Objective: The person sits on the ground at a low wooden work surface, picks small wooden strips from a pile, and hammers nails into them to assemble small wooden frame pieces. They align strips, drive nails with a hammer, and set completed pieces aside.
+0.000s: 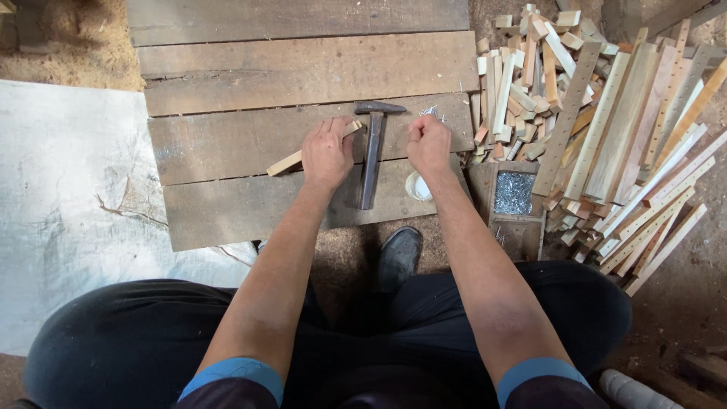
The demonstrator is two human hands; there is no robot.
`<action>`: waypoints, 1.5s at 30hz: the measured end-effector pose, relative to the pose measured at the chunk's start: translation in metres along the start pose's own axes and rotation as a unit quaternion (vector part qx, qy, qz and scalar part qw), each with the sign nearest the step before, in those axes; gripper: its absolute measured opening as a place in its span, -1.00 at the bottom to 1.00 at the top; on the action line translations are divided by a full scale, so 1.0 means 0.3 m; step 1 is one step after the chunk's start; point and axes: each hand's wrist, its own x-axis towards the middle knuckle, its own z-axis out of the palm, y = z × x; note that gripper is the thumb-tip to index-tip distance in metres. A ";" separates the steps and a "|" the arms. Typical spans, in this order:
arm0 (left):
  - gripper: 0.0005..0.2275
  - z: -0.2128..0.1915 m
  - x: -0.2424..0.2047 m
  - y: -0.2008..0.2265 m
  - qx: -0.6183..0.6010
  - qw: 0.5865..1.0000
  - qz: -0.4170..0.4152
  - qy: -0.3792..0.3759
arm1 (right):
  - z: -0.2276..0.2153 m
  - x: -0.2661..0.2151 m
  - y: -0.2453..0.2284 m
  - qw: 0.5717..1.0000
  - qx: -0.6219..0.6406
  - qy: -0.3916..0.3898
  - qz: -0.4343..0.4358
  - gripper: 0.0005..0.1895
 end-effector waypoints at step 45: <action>-0.86 -0.058 0.021 -0.017 -0.167 0.977 -0.084 -0.105 | 0.070 -0.114 -0.314 0.932 0.340 -0.112 0.060 -0.68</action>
